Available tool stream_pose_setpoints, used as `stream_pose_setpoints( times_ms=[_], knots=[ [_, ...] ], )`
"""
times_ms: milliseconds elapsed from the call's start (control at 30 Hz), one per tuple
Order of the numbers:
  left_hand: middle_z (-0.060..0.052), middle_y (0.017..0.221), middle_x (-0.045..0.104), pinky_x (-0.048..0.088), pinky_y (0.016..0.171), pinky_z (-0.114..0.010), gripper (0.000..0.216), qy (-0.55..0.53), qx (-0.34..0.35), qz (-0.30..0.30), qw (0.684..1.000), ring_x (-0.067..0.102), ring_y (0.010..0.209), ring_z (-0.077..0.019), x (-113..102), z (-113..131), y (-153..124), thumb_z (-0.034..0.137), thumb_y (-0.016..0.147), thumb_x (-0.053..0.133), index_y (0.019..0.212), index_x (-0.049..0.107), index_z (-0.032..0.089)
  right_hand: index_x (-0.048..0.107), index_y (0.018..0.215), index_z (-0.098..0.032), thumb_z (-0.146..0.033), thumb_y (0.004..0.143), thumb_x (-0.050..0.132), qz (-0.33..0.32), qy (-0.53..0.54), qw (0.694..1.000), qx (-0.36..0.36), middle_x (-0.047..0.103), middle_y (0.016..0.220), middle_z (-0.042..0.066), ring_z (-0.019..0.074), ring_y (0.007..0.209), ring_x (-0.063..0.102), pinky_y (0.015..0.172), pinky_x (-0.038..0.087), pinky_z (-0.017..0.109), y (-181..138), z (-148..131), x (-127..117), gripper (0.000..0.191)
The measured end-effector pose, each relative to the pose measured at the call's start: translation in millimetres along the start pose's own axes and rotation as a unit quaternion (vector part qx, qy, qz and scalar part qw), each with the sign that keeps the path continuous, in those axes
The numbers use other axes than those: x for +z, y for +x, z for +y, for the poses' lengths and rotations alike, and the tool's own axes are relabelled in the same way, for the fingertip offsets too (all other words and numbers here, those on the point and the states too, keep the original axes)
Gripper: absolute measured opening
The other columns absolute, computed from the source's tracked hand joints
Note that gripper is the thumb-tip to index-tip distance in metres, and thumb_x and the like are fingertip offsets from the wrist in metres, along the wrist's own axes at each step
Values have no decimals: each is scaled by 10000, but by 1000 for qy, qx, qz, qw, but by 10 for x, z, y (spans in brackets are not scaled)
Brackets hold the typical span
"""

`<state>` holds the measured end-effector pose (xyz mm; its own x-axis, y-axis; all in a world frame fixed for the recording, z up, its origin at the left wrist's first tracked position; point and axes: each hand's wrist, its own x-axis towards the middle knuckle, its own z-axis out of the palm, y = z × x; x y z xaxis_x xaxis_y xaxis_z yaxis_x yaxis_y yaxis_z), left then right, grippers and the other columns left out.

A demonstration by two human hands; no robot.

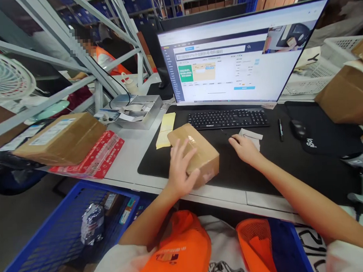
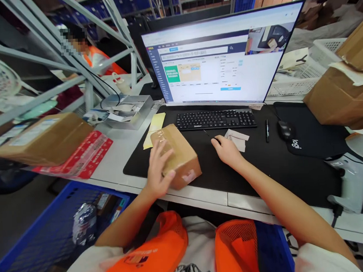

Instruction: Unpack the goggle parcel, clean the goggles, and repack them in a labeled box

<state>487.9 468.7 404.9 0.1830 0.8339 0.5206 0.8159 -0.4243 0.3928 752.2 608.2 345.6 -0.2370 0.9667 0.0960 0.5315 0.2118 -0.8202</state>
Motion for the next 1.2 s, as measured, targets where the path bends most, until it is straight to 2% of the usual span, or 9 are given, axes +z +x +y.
stream_pose_setpoints(
  times_ms=[133,267,400,467,667,900,1000,1100,1200],
  knots=[
    [-106,1678,353,277,1295,-442,677,-125,-232,120,957,315,1568,-271,-489,-514,-267,645,1027,397,1581,416,256,630,881,-223,-585,955,476,-46,149,988,-10,710,937,61,233,931,650,933,504,393,262,-343,369,401],
    [-99,1447,636,442,1198,-377,553,-285,-419,275,817,559,1400,-266,-850,-988,-365,603,998,534,1377,628,211,594,929,-230,-589,986,384,-114,226,967,-35,718,1113,80,221,1091,645,964,516,389,350,-762,770,419],
    [-67,1000,797,618,929,-328,291,-422,-522,256,696,753,1048,-245,-956,-1093,-358,387,1015,548,1091,716,161,532,846,-232,-701,944,435,-236,342,909,-37,703,1057,68,222,1003,650,939,536,409,156,-1096,990,490],
    [-63,939,798,629,872,-323,281,-453,-518,242,684,770,957,-241,-955,-1072,-310,360,1017,528,1074,713,156,547,839,-231,-755,903,494,-251,362,897,-40,678,1007,54,225,967,622,953,519,416,15,-1165,954,531],
    [-80,908,793,620,822,-306,285,-526,-489,127,684,771,842,-230,-823,-1065,217,304,979,571,1132,718,115,602,832,-229,-726,971,433,-183,274,940,-85,641,900,44,229,918,595,934,503,386,-352,-1078,356,543],
    [-83,822,769,592,744,-295,284,-554,-511,-22,657,741,754,-216,-38,-1039,1041,340,982,568,1037,722,108,631,832,-227,-704,998,408,-92,163,981,-51,699,1232,102,321,1258,593,1075,472,451,-915,-750,-160,553],
    [-118,953,775,586,893,-338,335,-533,-490,-31,690,752,946,-260,270,-1038,1213,395,986,549,1044,713,108,673,974,-218,-662,1013,411,-101,126,986,-30,719,1182,113,294,1183,649,1041,509,446,-1101,-528,-241,517],
    [-141,1261,708,493,1105,-375,402,-396,-382,112,827,645,1259,-274,338,-985,1147,444,1012,457,1147,686,143,651,1157,-200,-576,1043,379,-107,71,992,-19,742,1069,110,249,960,714,885,576,411,-1206,-316,-304,478],
    [-129,1473,568,319,1256,-441,510,-125,-161,223,953,420,1494,-276,240,-728,839,550,1013,394,1315,611,200,645,1109,-192,-476,1059,377,-91,-27,995,-31,742,946,93,240,828,717,747,576,379,-1216,-186,-342,394]
  ],
)
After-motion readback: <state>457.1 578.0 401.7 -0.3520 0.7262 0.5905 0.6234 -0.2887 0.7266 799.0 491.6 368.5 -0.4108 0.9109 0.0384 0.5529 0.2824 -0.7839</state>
